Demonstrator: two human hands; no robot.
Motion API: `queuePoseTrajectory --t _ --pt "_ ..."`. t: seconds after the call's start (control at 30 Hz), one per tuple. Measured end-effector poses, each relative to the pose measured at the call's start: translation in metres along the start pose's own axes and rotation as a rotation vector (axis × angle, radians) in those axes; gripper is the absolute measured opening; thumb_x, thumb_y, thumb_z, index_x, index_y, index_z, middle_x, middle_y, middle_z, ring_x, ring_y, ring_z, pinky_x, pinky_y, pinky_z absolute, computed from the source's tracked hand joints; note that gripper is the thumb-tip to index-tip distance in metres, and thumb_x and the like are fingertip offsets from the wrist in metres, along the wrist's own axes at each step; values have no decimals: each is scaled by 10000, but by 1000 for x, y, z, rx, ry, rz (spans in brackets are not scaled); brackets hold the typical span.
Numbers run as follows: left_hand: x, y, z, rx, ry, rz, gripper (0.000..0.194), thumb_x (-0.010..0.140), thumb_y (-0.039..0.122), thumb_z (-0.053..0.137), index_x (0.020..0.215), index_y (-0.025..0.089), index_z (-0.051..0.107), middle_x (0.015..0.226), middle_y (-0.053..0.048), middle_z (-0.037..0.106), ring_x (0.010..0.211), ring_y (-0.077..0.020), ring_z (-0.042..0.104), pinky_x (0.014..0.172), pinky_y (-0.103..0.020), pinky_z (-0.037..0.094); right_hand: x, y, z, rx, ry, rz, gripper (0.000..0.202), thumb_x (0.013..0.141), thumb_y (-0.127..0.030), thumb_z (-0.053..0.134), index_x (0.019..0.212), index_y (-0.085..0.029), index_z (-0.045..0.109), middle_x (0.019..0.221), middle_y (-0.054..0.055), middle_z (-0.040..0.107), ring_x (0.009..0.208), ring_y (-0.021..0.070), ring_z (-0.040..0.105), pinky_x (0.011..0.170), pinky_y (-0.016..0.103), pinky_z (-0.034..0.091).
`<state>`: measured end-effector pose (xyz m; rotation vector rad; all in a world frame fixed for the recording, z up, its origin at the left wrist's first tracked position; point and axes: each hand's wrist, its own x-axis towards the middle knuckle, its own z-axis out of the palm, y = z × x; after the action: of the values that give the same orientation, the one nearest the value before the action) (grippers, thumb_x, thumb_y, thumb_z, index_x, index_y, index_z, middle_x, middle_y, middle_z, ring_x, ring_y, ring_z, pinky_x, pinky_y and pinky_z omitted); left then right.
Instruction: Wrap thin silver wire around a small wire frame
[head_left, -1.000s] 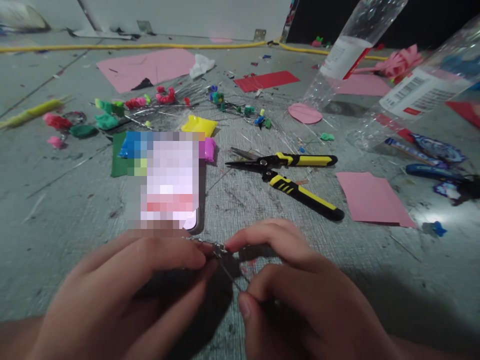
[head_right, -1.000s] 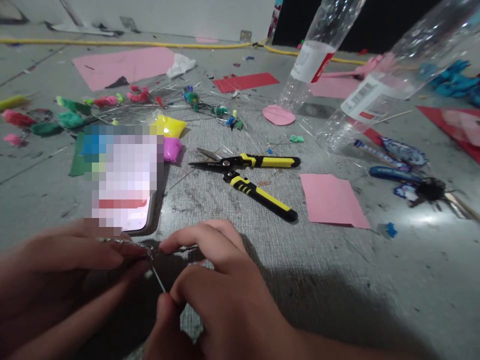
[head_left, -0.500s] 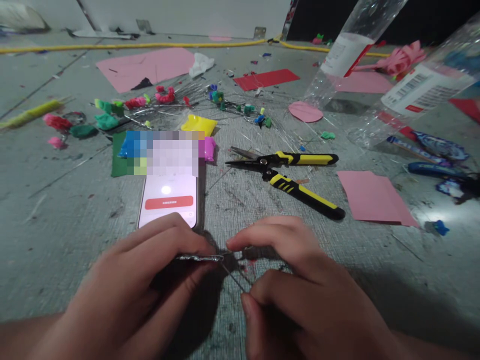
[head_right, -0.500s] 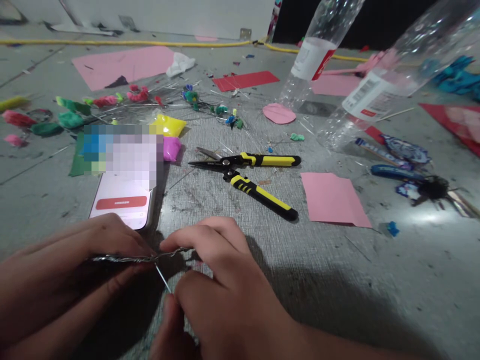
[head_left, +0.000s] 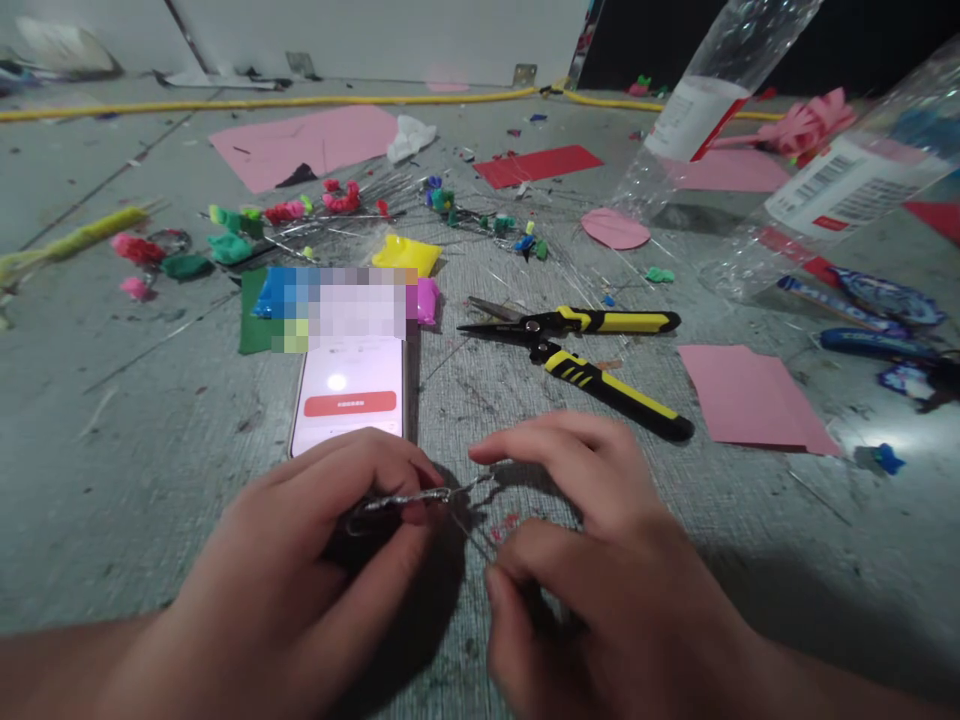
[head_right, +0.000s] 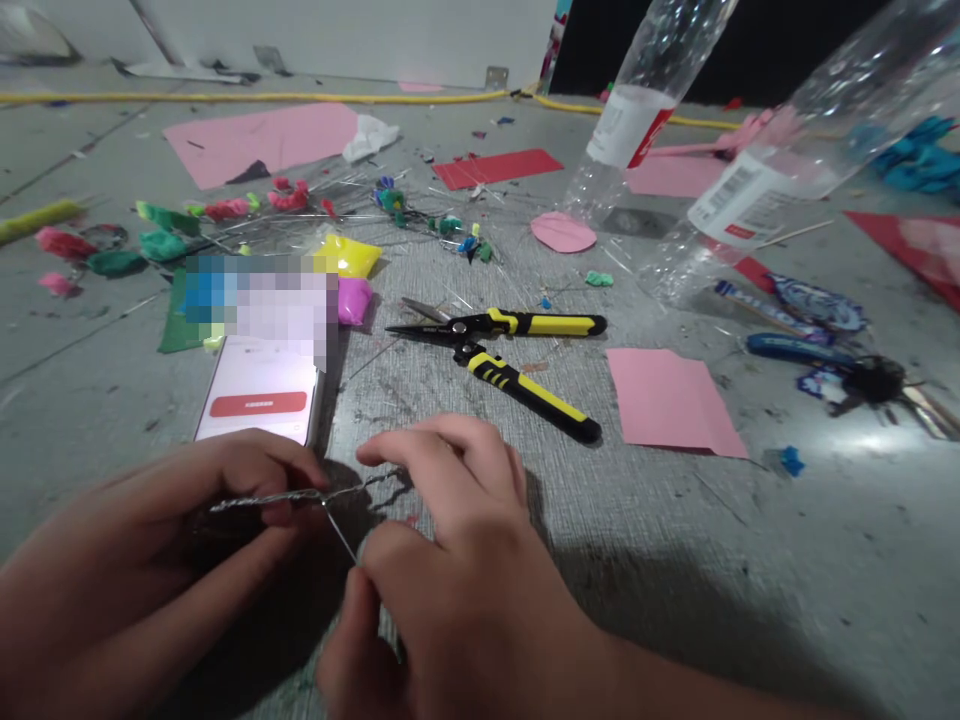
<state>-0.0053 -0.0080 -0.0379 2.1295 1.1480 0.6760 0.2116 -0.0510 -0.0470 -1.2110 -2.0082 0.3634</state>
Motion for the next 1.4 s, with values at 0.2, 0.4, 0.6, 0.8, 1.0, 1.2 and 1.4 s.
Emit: queuePoseTrajectory --t 0.2,0.4,0.6,0.8,1.0,1.2,1.4 --pt "-1 5 -1 13 95 15 104 929 219 655 891 308 694 699 100 768 535 -119 712 503 -210 544 7 -5 3 -160 -94 -35 267 971 -144 560 745 -151 703 771 97 655 721 241 551 662 430 452" --pt "4 11 1 31 121 86 162 925 169 638 848 308 666 728 106 765 562 -105 691 518 -208 534 9 -10 6 -108 -129 -29 349 977 -110 477 692 -163 671 655 37 606 605 194 538 574 385 357" --pt "0 6 2 -30 74 149 210 926 103 615 899 310 634 882 76 795 711 -110 748 602 -209 585 7 -10 4 78 -284 136 343 985 -153 466 711 -167 672 673 19 639 563 140 592 535 308 405" --pt "-2 3 4 -49 87 200 206 929 126 670 947 331 671 926 57 823 763 -143 783 641 -230 639 8 -5 9 41 -247 49 294 932 -101 455 752 -159 680 662 23 665 526 142 593 490 308 400" --pt "-4 4 4 -23 13 123 237 933 107 609 957 338 654 894 67 810 737 -143 777 622 -237 626 8 -4 6 81 -337 51 280 924 -88 478 698 -185 610 583 -11 615 464 106 533 449 271 347" --pt "-2 5 1 -31 -12 137 179 937 126 620 928 305 626 897 60 804 699 -124 754 592 -220 602 3 -4 6 166 -367 110 305 975 -120 461 718 -193 608 615 -22 627 490 102 546 485 269 371" --pt "6 4 1 -21 73 51 162 918 156 659 828 291 667 822 78 802 630 -116 745 591 -205 587 -3 4 -1 -33 -277 12 312 1013 -100 469 793 -176 677 690 17 657 576 159 595 535 327 370"
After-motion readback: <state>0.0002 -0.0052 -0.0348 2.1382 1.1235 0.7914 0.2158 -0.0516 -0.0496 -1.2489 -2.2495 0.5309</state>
